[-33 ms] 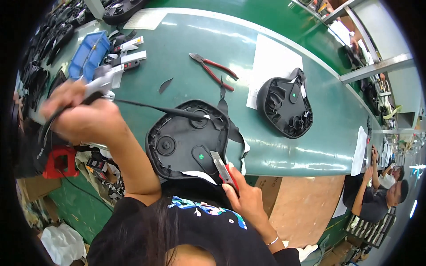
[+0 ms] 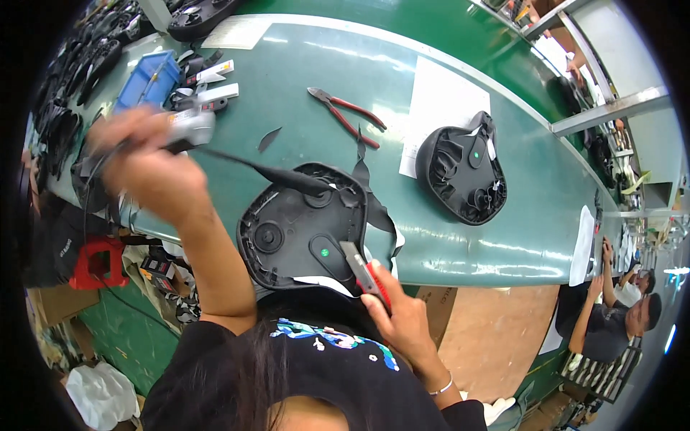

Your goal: The worker is assembling bicycle seats, attaching seat covers and using a utility knife to trim excess material.

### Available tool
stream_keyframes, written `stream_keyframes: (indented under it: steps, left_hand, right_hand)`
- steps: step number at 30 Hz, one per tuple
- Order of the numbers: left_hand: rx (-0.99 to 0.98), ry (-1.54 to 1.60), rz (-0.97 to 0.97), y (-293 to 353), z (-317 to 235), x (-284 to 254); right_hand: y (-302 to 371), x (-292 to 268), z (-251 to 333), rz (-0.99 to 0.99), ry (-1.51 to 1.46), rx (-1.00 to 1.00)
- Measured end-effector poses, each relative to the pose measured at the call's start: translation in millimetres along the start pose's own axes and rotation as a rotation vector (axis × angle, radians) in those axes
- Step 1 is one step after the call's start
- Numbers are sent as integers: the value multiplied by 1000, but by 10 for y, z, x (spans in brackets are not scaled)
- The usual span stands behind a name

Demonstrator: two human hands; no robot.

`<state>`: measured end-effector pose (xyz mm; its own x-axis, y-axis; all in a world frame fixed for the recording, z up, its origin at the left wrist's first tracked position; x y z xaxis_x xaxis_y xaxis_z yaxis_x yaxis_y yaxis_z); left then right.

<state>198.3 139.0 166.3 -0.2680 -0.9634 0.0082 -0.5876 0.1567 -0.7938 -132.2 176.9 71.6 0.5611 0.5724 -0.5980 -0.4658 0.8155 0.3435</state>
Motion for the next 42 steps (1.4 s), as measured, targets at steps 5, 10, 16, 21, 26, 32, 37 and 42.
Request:
stream_keyframes:
  steps: [5, 10, 16, 21, 26, 32, 37, 42]
  left_hand:
    - [-276, -218, 1189, 905, 183, 295]
    - [-86, -119, 1372, 1039, 15, 153]
    - [-976, 792, 1279, 1396, 201, 262]
    - [-1377, 1358, 247, 1374, 792, 155]
    - [-815, 132, 1006, 1067, 426, 268]
    - [-676, 26, 1408, 1260, 668, 248]
    - [-993, 112, 916, 1148, 880, 781]
    - [170, 27, 1508, 2028, -201, 940]
  right_hand:
    - [-315, -472, 245, -364, 139, -345]
    - [-605, -554, 610, -156, 601, -446]
    - [-694, -433, 691, -24, 935, -439]
    - [-357, -222, 494, 21, 818, -230]
    - [-319, -214, 122, -199, 228, -152]
    - [-480, -493, -73, -528, -276, -35]
    - [-326, -953, -343, -872, -493, -99]
    - [-353, -1061, -852, -970, -487, -36]
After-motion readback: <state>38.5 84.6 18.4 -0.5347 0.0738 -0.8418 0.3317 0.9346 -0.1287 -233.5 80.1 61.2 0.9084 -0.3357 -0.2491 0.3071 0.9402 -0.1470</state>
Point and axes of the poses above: each hand's wrist, its own y-axis away from the middle knuckle, its own x-axis out of the palm, z = x × y, the point moved 5 cm from there along -y, towards the middle knuckle, and after that the axes turned 7 degrees about z, right-handed, at the moved point
